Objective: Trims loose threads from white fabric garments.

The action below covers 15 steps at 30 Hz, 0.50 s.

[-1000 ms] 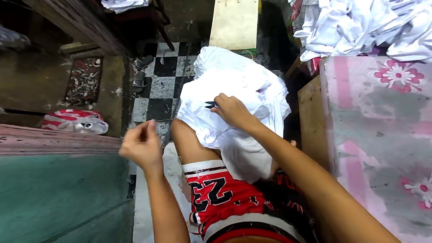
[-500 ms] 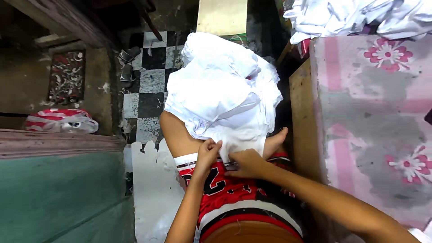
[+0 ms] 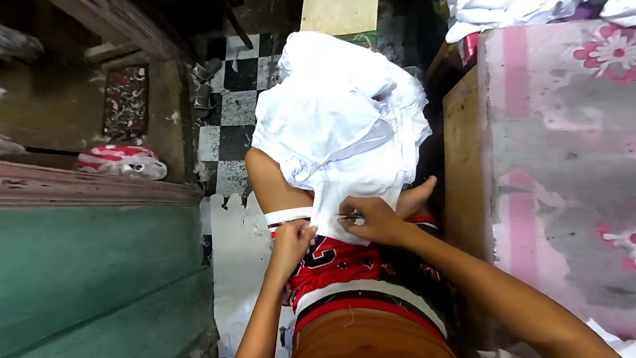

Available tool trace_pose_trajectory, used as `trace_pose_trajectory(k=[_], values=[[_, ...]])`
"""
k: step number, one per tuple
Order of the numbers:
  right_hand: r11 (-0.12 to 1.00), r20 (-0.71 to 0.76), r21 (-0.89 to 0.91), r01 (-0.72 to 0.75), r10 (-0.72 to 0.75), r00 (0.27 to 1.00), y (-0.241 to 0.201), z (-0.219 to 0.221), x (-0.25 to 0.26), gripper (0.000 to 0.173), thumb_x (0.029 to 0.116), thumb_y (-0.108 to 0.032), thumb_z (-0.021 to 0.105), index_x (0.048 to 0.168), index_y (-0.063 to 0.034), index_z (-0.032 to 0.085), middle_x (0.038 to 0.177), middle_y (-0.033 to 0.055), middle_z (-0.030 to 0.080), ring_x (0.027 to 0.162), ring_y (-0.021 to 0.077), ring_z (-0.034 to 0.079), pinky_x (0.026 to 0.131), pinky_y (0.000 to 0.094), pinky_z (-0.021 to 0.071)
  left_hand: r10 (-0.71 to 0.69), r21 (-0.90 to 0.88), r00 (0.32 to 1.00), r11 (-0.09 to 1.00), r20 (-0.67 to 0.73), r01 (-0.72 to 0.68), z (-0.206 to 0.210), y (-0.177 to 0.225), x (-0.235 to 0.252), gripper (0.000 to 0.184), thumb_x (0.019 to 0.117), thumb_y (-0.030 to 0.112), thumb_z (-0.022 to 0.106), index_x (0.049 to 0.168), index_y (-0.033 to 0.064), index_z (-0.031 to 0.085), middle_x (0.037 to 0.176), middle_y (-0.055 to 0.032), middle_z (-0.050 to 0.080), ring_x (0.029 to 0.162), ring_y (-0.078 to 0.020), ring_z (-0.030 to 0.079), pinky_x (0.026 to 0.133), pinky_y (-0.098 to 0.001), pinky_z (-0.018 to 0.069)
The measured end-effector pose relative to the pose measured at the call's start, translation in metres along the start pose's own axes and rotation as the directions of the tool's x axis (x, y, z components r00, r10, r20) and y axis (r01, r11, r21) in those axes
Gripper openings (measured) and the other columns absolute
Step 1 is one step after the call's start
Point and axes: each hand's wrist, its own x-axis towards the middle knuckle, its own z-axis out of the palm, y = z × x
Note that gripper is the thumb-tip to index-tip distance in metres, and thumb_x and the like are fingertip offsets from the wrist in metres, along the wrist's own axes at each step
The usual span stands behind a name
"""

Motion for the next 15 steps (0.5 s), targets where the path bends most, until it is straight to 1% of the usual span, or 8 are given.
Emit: trace_pose_trajectory(k=[3, 6, 7, 9, 10, 11, 13, 15], values=[[0.992, 0.285, -0.034, -0.117, 0.122, 0.951, -0.005, 0.017, 0.002, 0.036, 0.1010, -0.027, 0.062, 0.124, -0.0001, 0.067, 0.105, 0.0188, 0.072, 0.096, 0.0352, 0.070, 0.084, 0.0566, 0.0536, 0.012, 0.128, 0.999, 0.992, 0.038, -0.017, -0.010, -0.013, -0.022, 0.024, 0.1022, 0.014, 0.060, 0.094, -0.0045, 0.072, 0.076, -0.0094, 0.070, 0.066, -0.0154, 0.065, 0.071, -0.0362, 0.0549], [0.985, 0.399, -0.074, -0.157, 0.173, 0.900, -0.003, 0.034, 0.005, 0.041, 0.1035, -0.026, 0.059, 0.136, -0.0016, 0.063, 0.124, 0.0212, 0.068, 0.113, 0.0383, 0.066, 0.094, 0.0587, 0.0499, -0.105, 0.344, 0.994, 0.933, -0.021, 0.106, -0.027, -0.019, -0.039, 0.022, 0.1018, 0.015, 0.062, 0.100, -0.0010, 0.076, 0.089, -0.0175, 0.074, 0.085, -0.0328, 0.072, 0.084, -0.0538, 0.0544], [0.984, 0.406, -0.084, -0.157, 0.177, 0.897, -0.003, 0.037, 0.006, 0.041, 0.1039, -0.025, 0.058, 0.138, -0.0026, 0.063, 0.126, 0.0212, 0.067, 0.115, 0.0385, 0.066, 0.095, 0.0586, 0.0500, -0.145, 0.414, 0.985, 0.894, -0.093, 0.171, -0.033, -0.018, -0.043, 0.019, 0.1007, 0.013, 0.064, 0.105, 0.0004, 0.077, 0.101, -0.0225, 0.074, 0.100, -0.0418, 0.070, 0.092, -0.0616, 0.0506], [0.983, 0.413, -0.108, -0.146, 0.178, 0.893, -0.004, 0.039, 0.006, 0.040, 0.1054, -0.024, 0.056, 0.140, -0.0040, 0.063, 0.127, 0.0212, 0.066, 0.114, 0.0386, 0.065, 0.095, 0.0577, 0.0503, -0.027, 0.446, 0.966, 0.884, -0.257, 0.143, -0.039, -0.023, -0.047, 0.020, 0.0928, 0.001, 0.070, 0.111, -0.0002, 0.077, 0.123, -0.0344, 0.064, 0.122, -0.0573, 0.054, 0.102, -0.0708, 0.0391], [0.984, 0.419, -0.117, -0.132, 0.170, 0.892, -0.005, 0.038, 0.005, 0.040, 0.1060, -0.024, 0.054, 0.140, -0.0046, 0.063, 0.127, 0.0208, 0.066, 0.113, 0.0381, 0.066, 0.094, 0.0574, 0.0507, 0.087, 0.448, 0.947, 0.892, -0.309, 0.065, -0.037, -0.026, -0.045, 0.023, 0.0905, -0.002, 0.072, 0.113, -0.0016, 0.076, 0.126, -0.0367, 0.060, 0.122, -0.0589, 0.052, 0.102, -0.0704, 0.0401], [0.987, 0.425, -0.120, -0.109, 0.150, 0.893, -0.004, 0.038, 0.003, 0.040, 0.1062, -0.023, 0.053, 0.140, -0.0051, 0.063, 0.127, 0.0203, 0.066, 0.111, 0.0377, 0.066, 0.092, 0.0570, 0.0512, 0.208, 0.445, 0.916, 0.895, -0.342, -0.037, -0.031, -0.028, -0.040, 0.022, 0.0908, 0.000, 0.072, 0.113, -0.0023, 0.075, 0.122, -0.0345, 0.062, 0.115, -0.0546, 0.058, 0.097, -0.0659, 0.0463], [0.993, 0.430, -0.094, -0.072, 0.106, 0.897, 0.000, 0.037, -0.001, 0.037, 0.1052, -0.020, 0.054, 0.137, -0.0045, 0.066, 0.126, 0.0195, 0.067, 0.110, 0.0370, 0.067, 0.090, 0.0567, 0.0515, 0.387, 0.402, 0.858, 0.883, -0.338, -0.241, -0.008, -0.024, -0.026, 0.019, 0.0922, 0.005, 0.072, 0.109, -0.0027, 0.075, 0.108, -0.0250, 0.069, 0.098, -0.0397, 0.069, 0.085, -0.0532, 0.0568], [0.997, 0.392, -0.040, -0.063, 0.073, 0.917, 0.005, 0.038, -0.005, 0.034, 0.1028, -0.020, 0.056, 0.127, -0.0027, 0.072, 0.122, 0.0178, 0.070, 0.107, 0.0351, 0.068, 0.089, 0.0556, 0.0526, 0.388, 0.345, 0.880, 0.894, -0.275, -0.286, 0.015, -0.022, -0.011, 0.023, 0.0925, 0.010, 0.074, 0.110, -0.0048, 0.074, 0.105, -0.0233, 0.070, 0.095, -0.0366, 0.070, 0.086, -0.0517, 0.0576]])
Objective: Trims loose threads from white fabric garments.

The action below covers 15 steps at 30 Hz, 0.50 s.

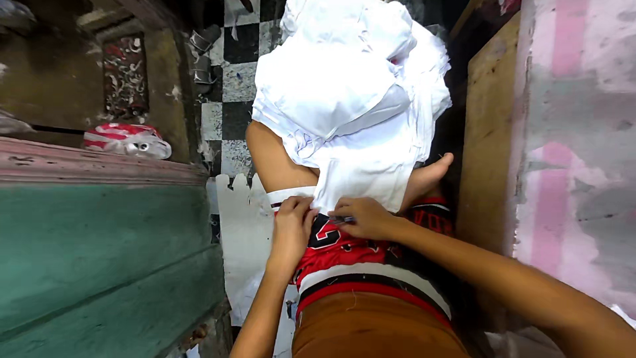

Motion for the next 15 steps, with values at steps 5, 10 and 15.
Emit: trace_pose_trajectory(k=[5, 10, 15], values=[[0.995, -0.124, 0.098, 0.030, -0.018, 0.992, 0.014, 0.006, 0.001, 0.029, 0.0983, -0.021, 0.059, 0.105, -0.0005, 0.078, 0.105, 0.0151, 0.074, 0.097, 0.0302, 0.071, 0.082, 0.0519, 0.0542, -0.029, 0.076, 0.998, 0.997, -0.054, 0.033, 0.034, -0.001, 0.002, 0.024, 0.0875, 0.011, 0.079, 0.101, -0.0077, 0.075, 0.096, -0.0247, 0.070, 0.093, -0.0410, 0.070, 0.084, -0.0561, 0.0567], [0.994, -0.138, 0.106, 0.033, -0.018, 0.990, 0.013, 0.004, 0.005, 0.024, 0.0974, -0.019, 0.062, 0.096, -0.0013, 0.078, 0.098, 0.0131, 0.075, 0.093, 0.0272, 0.070, 0.080, 0.0495, 0.0541, -0.114, -0.015, 0.990, 0.993, -0.084, 0.113, 0.024, -0.003, 0.004, 0.008, 0.0909, 0.003, 0.073, 0.094, -0.0022, 0.078, 0.088, -0.0174, 0.074, 0.082, -0.0304, 0.073, 0.077, -0.0504, 0.0585], [0.991, -0.101, 0.132, 0.023, -0.010, 0.995, 0.012, 0.001, 0.006, 0.034, 0.1018, -0.031, 0.060, 0.096, -0.0018, 0.077, 0.095, 0.0123, 0.073, 0.092, 0.0256, 0.069, 0.079, 0.0487, 0.0528, -0.319, -0.320, 0.947, 0.896, 0.020, 0.309, 0.010, -0.015, 0.010, 0.010, 0.0946, 0.008, 0.071, 0.095, -0.0013, 0.075, 0.075, -0.0059, 0.073, 0.066, -0.0077, 0.069, 0.069, -0.0294, 0.0601]])
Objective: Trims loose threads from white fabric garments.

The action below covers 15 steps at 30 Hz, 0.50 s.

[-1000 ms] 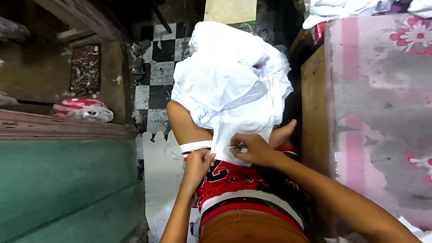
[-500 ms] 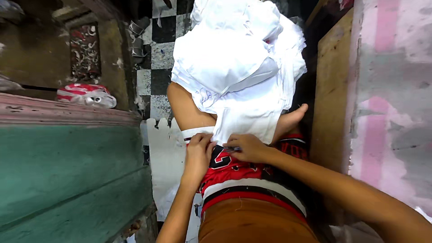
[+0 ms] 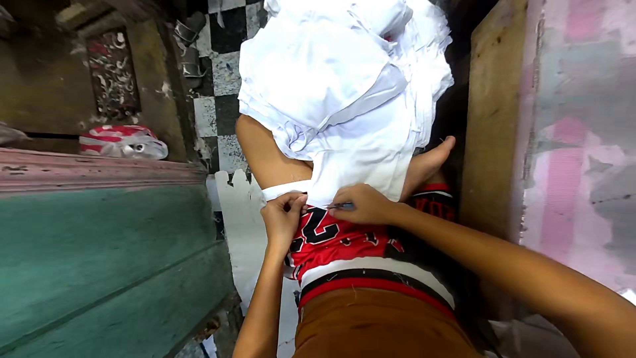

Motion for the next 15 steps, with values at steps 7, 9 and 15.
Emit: trace_pose_trajectory(k=[7, 9, 15], values=[[0.982, -0.211, -0.178, -0.067, 0.029, 0.977, -0.025, 0.004, 0.006, 0.042, 0.1045, -0.039, 0.054, 0.098, -0.0001, 0.068, 0.085, 0.0134, 0.067, 0.075, 0.0286, 0.069, 0.061, 0.0479, 0.0523, -0.003, -0.132, 0.999, 0.991, -0.039, -0.002, 0.003, 0.007, -0.009, 0.011, 0.0990, 0.007, 0.065, 0.102, -0.0040, 0.068, 0.081, -0.0042, 0.074, 0.070, -0.0035, 0.072, 0.070, -0.0226, 0.0616], [0.971, -0.248, -0.217, -0.102, 0.046, 0.968, -0.034, 0.011, 0.009, 0.037, 0.1039, -0.032, 0.057, 0.103, 0.0034, 0.066, 0.088, 0.0164, 0.068, 0.074, 0.0309, 0.070, 0.060, 0.0473, 0.0540, -0.009, -0.156, 0.999, 0.988, -0.051, 0.001, 0.002, 0.009, -0.010, 0.011, 0.0991, 0.006, 0.065, 0.103, -0.0046, 0.067, 0.082, -0.0043, 0.074, 0.070, -0.0037, 0.072, 0.069, -0.0221, 0.0617], [0.914, -0.266, -0.339, -0.225, 0.136, 0.954, -0.057, 0.029, 0.012, 0.033, 0.1053, -0.026, 0.055, 0.101, 0.0056, 0.063, 0.077, 0.0172, 0.065, 0.066, 0.0338, 0.069, 0.056, 0.0448, 0.0543, 0.034, -0.115, 0.995, 0.992, -0.090, -0.044, 0.001, 0.013, -0.016, 0.012, 0.0981, 0.007, 0.067, 0.101, -0.0040, 0.068, 0.083, -0.0060, 0.074, 0.070, -0.0050, 0.072, 0.068, -0.0231, 0.0622]])
